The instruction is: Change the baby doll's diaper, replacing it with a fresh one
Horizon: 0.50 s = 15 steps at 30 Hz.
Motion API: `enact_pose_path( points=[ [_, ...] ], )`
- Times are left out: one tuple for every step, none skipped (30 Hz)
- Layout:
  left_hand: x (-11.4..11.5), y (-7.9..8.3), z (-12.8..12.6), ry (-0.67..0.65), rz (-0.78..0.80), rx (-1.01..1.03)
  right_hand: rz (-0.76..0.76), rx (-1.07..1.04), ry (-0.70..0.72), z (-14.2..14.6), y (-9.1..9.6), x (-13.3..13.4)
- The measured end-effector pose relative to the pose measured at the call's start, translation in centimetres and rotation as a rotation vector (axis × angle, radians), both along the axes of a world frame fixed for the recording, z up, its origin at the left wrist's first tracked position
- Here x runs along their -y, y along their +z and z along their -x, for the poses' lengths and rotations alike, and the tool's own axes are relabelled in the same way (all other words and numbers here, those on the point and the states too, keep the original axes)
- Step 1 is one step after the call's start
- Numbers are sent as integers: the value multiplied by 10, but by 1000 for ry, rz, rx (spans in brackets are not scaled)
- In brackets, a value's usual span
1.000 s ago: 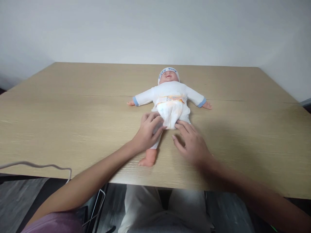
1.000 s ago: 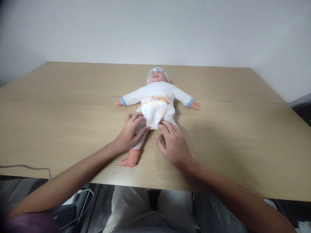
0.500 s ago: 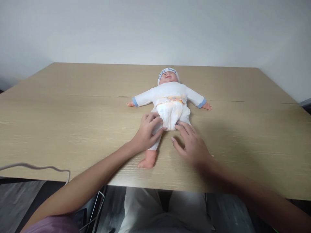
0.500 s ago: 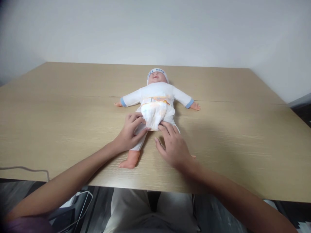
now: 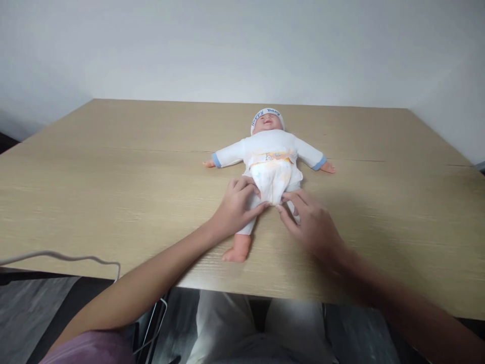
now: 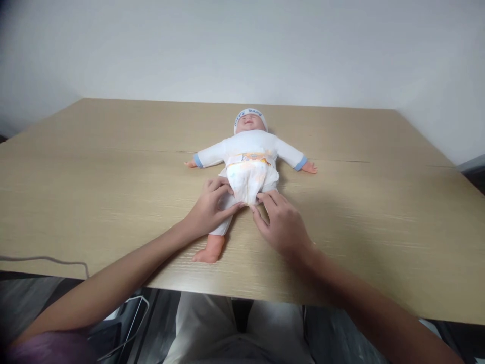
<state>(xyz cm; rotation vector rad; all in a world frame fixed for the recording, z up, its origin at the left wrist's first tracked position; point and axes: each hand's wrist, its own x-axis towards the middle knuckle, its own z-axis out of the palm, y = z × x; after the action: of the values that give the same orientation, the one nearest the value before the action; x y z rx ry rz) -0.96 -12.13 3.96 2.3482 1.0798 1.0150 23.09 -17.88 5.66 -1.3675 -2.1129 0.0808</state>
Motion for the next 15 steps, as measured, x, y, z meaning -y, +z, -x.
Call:
enact_pose_path(
  points=[
    [0,1,-1,4,0,-7,-2,7,1,0,-1,0],
    [0,2,-2,10,1,-20,2,12,-2,0,-1,0],
    [0,2,-2,17,-1,-38,10,15,-6,0,-2,0],
    [0,3,-3,22,-5,-55,24,16,-9,1,-2,0],
    [-1,2,-3,25,-11,-68,41,16,-8,1,-2,1],
    [-1,2,-2,24,-19,-75,56,15,-5,1,-1,1],
    [-1,1,-2,19,-24,-79,69,13,-1,1,-1,2],
    [-1,0,-1,11,-27,-78,79,8,4,1,0,2],
    [-1,-1,-1,6,-26,-74,89,0,7,1,0,2],
    [-1,-2,-1,3,-23,-69,99,-10,8,1,1,3],
    [-1,-2,-1,2,-17,-63,108,-20,7,1,1,2],
    [0,-1,-2,0,-11,-54,117,-32,6,2,1,2],
    [0,0,-2,-6,0,-44,126,-44,8,2,1,2],
    [0,2,-3,-16,17,-36,135,-56,11,2,1,2],
    [0,4,-4,-31,39,-34,144,-69,15,2,1,1]
  ],
)
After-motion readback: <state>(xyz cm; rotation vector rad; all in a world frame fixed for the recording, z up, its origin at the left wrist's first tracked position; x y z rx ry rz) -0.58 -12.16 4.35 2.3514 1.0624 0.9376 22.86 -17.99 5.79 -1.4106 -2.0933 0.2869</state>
